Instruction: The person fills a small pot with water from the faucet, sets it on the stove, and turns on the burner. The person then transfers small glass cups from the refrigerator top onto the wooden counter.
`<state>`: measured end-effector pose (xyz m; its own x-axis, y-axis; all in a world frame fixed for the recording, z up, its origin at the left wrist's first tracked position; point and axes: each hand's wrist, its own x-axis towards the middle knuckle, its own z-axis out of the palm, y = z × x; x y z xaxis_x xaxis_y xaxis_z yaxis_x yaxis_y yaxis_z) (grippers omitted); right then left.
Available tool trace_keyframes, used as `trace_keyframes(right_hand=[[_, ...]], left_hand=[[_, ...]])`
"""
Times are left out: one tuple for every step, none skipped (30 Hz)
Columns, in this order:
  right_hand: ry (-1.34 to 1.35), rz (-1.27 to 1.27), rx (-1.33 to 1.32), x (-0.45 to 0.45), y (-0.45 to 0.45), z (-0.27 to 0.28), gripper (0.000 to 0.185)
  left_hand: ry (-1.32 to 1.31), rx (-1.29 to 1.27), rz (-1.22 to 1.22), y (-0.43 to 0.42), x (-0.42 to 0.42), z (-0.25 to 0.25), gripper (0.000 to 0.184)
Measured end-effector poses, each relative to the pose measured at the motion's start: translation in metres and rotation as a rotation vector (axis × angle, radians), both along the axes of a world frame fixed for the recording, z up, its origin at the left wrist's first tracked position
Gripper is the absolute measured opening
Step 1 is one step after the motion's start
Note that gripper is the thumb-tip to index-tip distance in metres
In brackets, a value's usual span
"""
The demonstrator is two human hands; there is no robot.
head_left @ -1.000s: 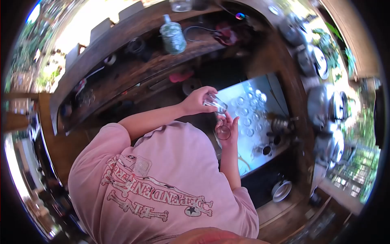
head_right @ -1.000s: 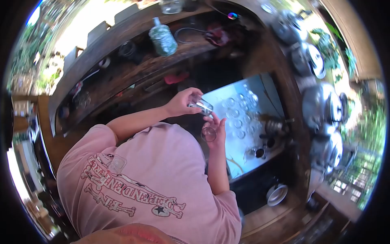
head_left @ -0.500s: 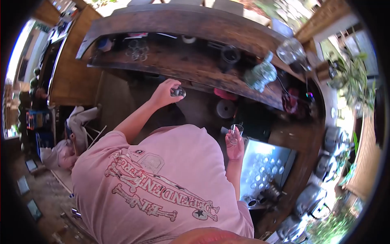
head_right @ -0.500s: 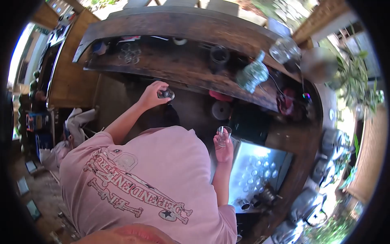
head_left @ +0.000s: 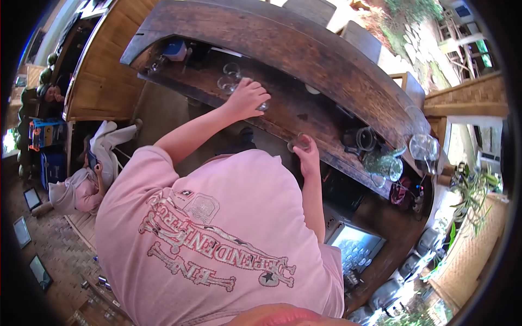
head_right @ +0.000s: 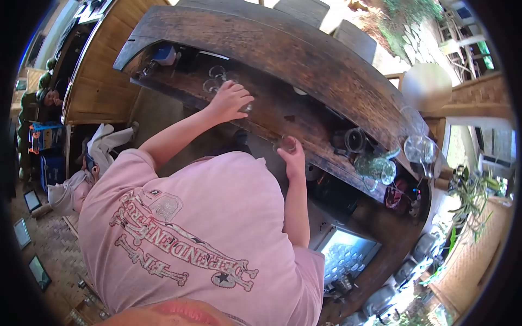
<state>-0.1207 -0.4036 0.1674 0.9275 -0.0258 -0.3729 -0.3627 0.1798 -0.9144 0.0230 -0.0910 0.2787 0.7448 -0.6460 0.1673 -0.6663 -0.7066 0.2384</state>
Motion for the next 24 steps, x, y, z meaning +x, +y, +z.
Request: trace_keyframes(right_hand=[[0.008,0.02,0.002,0.021,0.015,0.005,0.069],[-0.007,0.031,-0.031,0.037,0.027,0.01,0.069],[-0.028,0.039,-0.066,0.057,0.039,0.018,0.069],[-0.023,0.05,-0.069,0.075,0.048,0.021,0.069],[-0.046,0.101,-0.195,0.089,0.055,0.025,0.068],[-0.071,0.149,-0.323,0.103,0.06,0.025,0.067],[-0.062,0.147,-0.331,0.116,0.065,0.019,0.067],[-0.098,0.179,-0.358,0.126,0.07,0.013,0.068],[-0.14,0.212,-0.382,0.138,0.075,0.004,0.068],[-0.137,0.212,-0.39,0.15,0.078,-0.011,0.068],[-0.196,0.263,-0.442,0.161,0.08,-0.03,0.07],[-0.258,0.314,-0.491,0.174,0.083,-0.041,0.072],[-0.26,0.315,-0.495,0.185,0.091,-0.036,0.072],[-0.267,0.366,-0.579,0.192,0.099,-0.031,0.073],[-0.272,0.417,-0.664,0.199,0.107,-0.025,0.074],[-0.269,0.415,-0.666,0.205,0.113,-0.023,0.074],[-0.236,0.432,-0.63,0.211,0.12,-0.02,0.074],[-0.204,0.45,-0.593,0.217,0.125,-0.019,0.074],[-0.202,0.449,-0.593,0.221,0.131,-0.018,0.074],[-0.2,0.496,-0.586,0.224,0.135,-0.017,0.073],[-0.198,0.544,-0.579,0.225,0.136,-0.017,0.073],[-0.194,0.543,-0.58,0.225,0.137,-0.017,0.073],[-0.189,0.557,-0.546,0.225,0.137,-0.017,0.073],[-0.183,0.571,-0.513,0.225,0.137,-0.022,0.074]], left_hand=[[0.008,0.002,0.02,0.003,0.004,-0.002,0.055],[0.006,0.044,0.008,0.006,0.006,-0.007,0.055],[-0.001,0.083,-0.007,0.008,0.009,-0.013,0.054],[0.012,0.104,0.005,0.011,0.01,-0.018,0.053],[0.022,0.098,0.008,0.015,0.009,-0.022,0.053],[0.042,0.093,0.042,0.017,0.01,-0.023,0.053],[0.061,0.088,0.074,0.018,0.01,-0.025,0.053],[0.073,0.079,0.069,0.019,0.009,-0.029,0.053],[0.046,0.039,0.081,0.022,0.008,-0.035,0.053],[0.016,-0.002,0.096,0.024,0.009,-0.038,0.054],[0.018,-0.009,0.097,0.026,0.009,-0.038,0.054],[0.038,0.001,0.109,0.027,0.008,-0.037,0.055],[0.058,0.013,0.12,0.029,0.008,-0.036,0.057],[0.06,0.009,0.119,0.03,0.008,-0.036,0.057],[0.045,-0.021,0.113,0.031,0.008,-0.037,0.059],[0.029,-0.049,0.105,0.032,0.008,-0.037,0.062],[0.032,-0.051,0.101,0.034,0.008,-0.035,0.062],[0.04,-0.064,0.123,0.036,0.008,-0.031,0.063],[0.048,-0.077,0.146,0.039,0.009,-0.028,0.064],[0.051,-0.077,0.143,0.042,0.009,-0.029,0.064],[0.049,-0.08,0.14,0.045,0.009,-0.03,0.065],[0.045,-0.082,0.139,0.047,0.009,-0.031,0.065],[0.047,-0.082,0.138,0.048,0.008,-0.032,0.065],[0.046,-0.091,0.141,0.049,0.007,-0.033,0.063]])
